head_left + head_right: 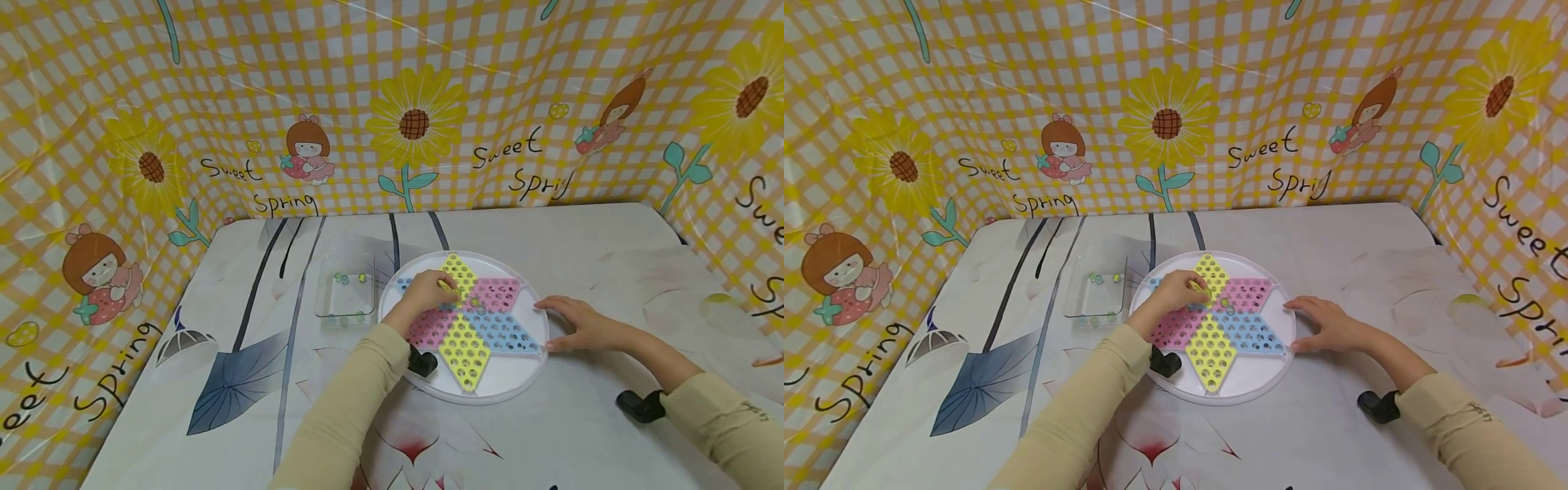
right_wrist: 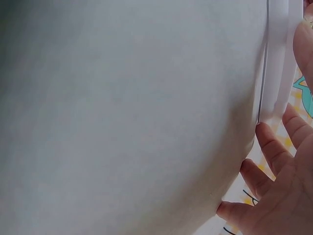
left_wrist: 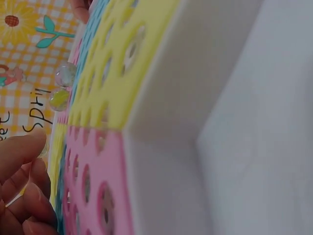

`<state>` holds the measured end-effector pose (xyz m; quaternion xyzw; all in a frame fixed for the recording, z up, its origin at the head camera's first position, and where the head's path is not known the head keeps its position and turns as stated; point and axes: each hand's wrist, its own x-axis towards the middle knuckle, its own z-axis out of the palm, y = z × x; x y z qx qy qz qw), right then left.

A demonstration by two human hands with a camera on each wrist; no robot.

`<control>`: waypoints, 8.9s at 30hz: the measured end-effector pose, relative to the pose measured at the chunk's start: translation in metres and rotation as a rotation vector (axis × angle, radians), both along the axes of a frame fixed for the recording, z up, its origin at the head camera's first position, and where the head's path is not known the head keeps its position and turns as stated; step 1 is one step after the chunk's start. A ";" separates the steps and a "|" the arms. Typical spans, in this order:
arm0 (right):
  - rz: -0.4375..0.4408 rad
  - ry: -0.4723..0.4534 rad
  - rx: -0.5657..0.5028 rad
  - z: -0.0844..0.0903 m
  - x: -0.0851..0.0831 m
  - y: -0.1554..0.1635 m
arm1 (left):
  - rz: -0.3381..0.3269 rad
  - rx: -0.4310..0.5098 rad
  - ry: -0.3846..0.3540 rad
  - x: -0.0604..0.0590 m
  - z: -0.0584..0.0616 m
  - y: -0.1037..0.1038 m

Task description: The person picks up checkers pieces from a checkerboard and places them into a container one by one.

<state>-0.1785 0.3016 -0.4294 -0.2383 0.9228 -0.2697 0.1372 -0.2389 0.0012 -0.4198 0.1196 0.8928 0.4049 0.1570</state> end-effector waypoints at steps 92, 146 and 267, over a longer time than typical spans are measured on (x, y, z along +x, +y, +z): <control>0.038 0.027 -0.026 0.000 -0.002 0.001 | 0.383 0.255 -0.078 -0.005 0.040 -0.167; 0.037 0.036 -0.025 0.001 -0.002 0.001 | 0.063 0.108 0.136 0.007 0.043 -0.133; 0.034 0.017 -0.008 0.002 -0.001 0.003 | -0.283 0.077 0.207 0.002 0.038 -0.002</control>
